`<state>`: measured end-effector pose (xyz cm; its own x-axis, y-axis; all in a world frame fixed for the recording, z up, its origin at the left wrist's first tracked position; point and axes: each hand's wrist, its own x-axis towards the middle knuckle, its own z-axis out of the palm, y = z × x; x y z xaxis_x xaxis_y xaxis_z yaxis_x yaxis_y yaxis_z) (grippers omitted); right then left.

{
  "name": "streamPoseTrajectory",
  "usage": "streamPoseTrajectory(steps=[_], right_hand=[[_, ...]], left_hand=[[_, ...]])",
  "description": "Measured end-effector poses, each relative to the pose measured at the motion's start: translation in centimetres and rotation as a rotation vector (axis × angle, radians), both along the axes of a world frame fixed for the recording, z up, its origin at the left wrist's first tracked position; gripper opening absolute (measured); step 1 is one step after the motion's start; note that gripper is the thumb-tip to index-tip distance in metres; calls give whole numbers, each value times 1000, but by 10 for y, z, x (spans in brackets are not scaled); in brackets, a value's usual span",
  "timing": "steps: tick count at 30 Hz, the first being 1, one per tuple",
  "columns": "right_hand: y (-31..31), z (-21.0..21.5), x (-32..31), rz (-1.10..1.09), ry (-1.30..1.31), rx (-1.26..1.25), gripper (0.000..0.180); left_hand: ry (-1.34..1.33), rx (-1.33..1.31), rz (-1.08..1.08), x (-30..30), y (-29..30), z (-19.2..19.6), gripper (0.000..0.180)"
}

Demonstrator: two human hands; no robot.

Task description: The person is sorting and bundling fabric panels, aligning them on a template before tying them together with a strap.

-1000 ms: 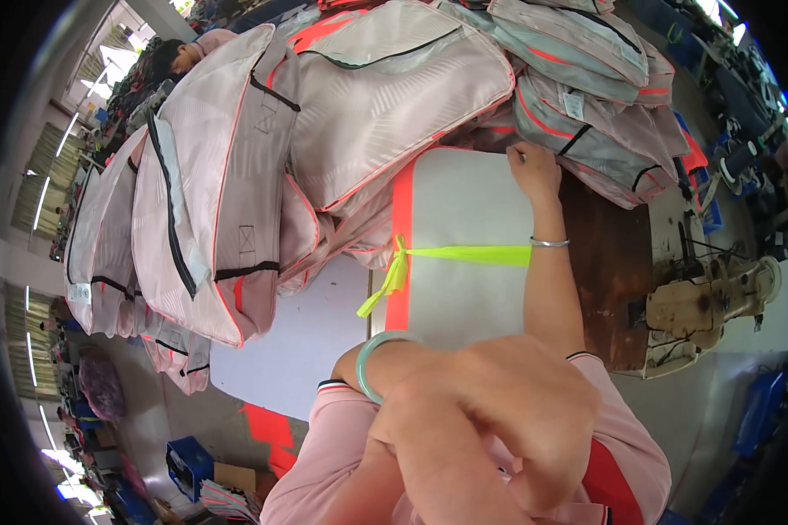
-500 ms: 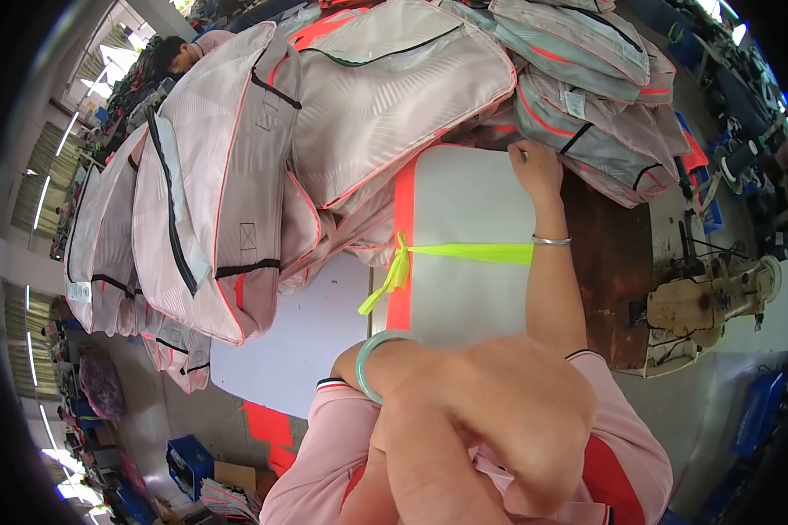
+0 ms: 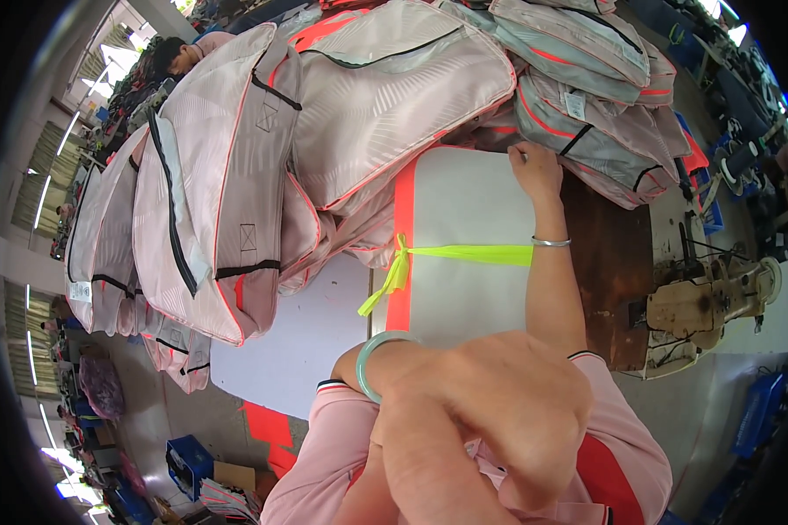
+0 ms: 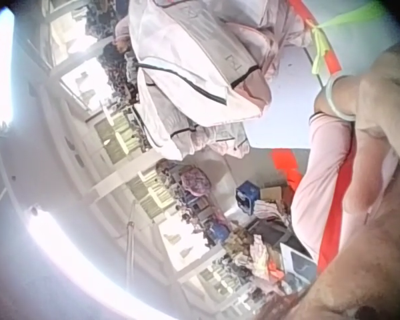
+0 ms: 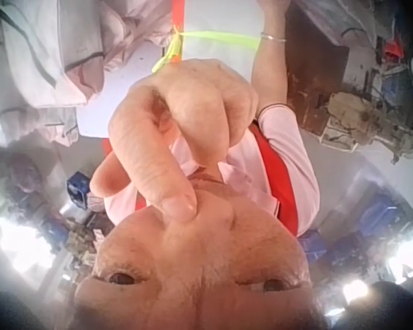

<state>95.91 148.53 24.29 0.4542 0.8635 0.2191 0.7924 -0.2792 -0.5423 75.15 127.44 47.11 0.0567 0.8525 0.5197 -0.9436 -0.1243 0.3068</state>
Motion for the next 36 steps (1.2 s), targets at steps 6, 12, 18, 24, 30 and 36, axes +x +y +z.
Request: streamPoseTrajectory(steps=[6, 12, 18, 24, 30, 36], right_hand=[[0, 0, -1, -19, -35, 31, 25], [-1, 1, -1, -24, -73, 58, 25], [-1, 0, -1, -19, -45, 32, 25], [0, -2, -1, -22, -79, 77, 25], [1, -2, 0, -12, -80, 95, 25], [3, -3, 2, 9, 13, 2, 25]], left_hand=[[72, 778, -427, -16, 66, 2, 47], [87, 793, -443, -16, 65, 2, 47], [63, 800, -425, -14, 64, 0, 47], [-20, 800, -395, -7, 61, 0, 48], [-195, 831, -492, 4, 63, -4, 48], [-123, 736, -407, -3, 53, 1, 48]])
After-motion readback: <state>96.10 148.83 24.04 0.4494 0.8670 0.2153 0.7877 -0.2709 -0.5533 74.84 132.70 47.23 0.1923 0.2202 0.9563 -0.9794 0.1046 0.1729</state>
